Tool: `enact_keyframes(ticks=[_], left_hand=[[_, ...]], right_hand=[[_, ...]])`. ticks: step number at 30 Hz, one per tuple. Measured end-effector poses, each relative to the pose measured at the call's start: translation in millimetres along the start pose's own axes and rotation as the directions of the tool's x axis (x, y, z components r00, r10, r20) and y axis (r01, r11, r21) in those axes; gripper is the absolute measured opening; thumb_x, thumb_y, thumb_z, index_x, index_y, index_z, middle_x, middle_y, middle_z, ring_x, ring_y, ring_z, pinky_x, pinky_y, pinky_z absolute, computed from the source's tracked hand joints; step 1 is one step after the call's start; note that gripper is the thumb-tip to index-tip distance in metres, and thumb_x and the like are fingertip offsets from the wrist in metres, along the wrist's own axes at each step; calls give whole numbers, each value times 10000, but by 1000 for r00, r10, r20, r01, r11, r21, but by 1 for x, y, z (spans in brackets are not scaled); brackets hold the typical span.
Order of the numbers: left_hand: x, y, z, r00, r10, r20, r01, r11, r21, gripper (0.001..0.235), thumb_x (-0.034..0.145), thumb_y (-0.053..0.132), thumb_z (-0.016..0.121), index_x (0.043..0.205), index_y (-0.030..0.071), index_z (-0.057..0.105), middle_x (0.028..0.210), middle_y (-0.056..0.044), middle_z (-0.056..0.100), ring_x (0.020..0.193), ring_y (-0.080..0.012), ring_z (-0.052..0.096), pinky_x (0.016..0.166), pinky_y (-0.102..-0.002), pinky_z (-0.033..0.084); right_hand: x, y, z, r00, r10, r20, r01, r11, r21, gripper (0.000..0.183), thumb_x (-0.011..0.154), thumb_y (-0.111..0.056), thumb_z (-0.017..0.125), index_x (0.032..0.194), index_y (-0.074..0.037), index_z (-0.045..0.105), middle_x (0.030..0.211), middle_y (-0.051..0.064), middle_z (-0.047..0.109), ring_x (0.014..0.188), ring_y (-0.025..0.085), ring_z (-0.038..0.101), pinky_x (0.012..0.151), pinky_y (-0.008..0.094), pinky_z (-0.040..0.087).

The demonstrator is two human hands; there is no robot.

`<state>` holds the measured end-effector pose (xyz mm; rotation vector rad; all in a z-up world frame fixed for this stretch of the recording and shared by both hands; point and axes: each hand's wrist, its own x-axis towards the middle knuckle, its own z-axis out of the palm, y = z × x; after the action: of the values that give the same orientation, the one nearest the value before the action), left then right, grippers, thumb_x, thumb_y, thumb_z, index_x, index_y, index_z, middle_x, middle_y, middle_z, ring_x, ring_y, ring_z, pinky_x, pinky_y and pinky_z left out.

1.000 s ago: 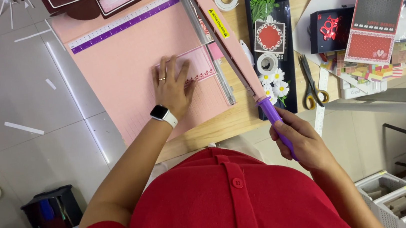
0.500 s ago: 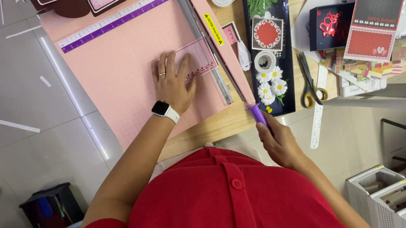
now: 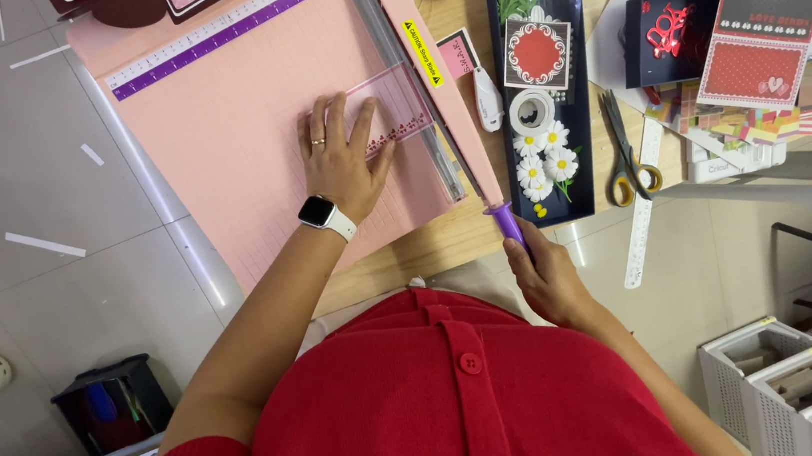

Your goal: Decorating a multi-layered explosion box by gluing paper elements and using a paper trimmer.

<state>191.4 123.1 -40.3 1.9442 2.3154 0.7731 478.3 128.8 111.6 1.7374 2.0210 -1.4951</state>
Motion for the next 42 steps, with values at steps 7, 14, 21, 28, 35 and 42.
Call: enact_keyframes(ticks=[7, 14, 21, 28, 35, 42], left_hand=[[0, 0, -1, 1000, 3, 17, -3, 1000, 1, 556, 1011, 507, 601, 1430, 143, 579, 1409, -185, 469, 1399, -423, 360, 1124, -632, 273], [-2, -2, 2, 1000, -8, 23, 8, 1000, -4, 563, 1006, 514, 606, 1432, 146, 577, 1420, -185, 467, 1404, -427, 357, 1127, -639, 264], [-1, -2, 2, 1000, -1, 21, 1, 1000, -7, 555, 1012, 507, 603, 1430, 142, 580, 1413, -186, 464, 1401, -431, 355, 1128, -632, 261], [0, 0, -1, 1000, -5, 26, 5, 1000, -4, 559, 1012, 505, 611, 1433, 140, 574, 1415, -188, 464, 1399, -436, 358, 1126, -632, 269], [2, 4, -3, 998, 14, 56, -16, 999, 36, 555, 1002, 456, 603, 1503, 234, 513, 1424, -194, 446, 1403, -461, 329, 1101, -671, 251], [4, 5, 2, 990, 77, 116, -87, 993, 83, 516, 1042, 412, 518, 1506, 186, 519, 1462, -196, 465, 1421, -427, 341, 1101, -685, 217]], right_hand=[[7, 16, 5, 1000, 6, -3, -6, 1000, -11, 513, 1071, -306, 428, 1464, 10, 520, 801, 235, 706, 782, 391, 716, 689, 524, 561], [7, 17, 5, 1000, 9, 0, -9, 1000, -7, 514, 1069, -314, 429, 1459, 6, 524, 809, 243, 708, 787, 400, 718, 696, 534, 562], [8, 17, 4, 1000, 11, -2, -11, 1000, -14, 505, 1071, -311, 433, 1452, 5, 533, 799, 235, 707, 775, 394, 719, 690, 533, 569], [8, 20, 5, 1000, 10, -2, -10, 1000, -14, 511, 1073, -320, 426, 1457, 1, 527, 800, 232, 702, 774, 395, 720, 691, 535, 571], [7, 18, 6, 1000, 3, -15, -3, 1000, -13, 505, 1075, -314, 432, 1453, 6, 529, 802, 236, 706, 774, 396, 722, 687, 536, 570], [11, 30, 15, 999, -14, -31, 12, 998, -60, 512, 1074, -346, 427, 1461, -28, 529, 876, 263, 729, 854, 450, 737, 738, 564, 576]])
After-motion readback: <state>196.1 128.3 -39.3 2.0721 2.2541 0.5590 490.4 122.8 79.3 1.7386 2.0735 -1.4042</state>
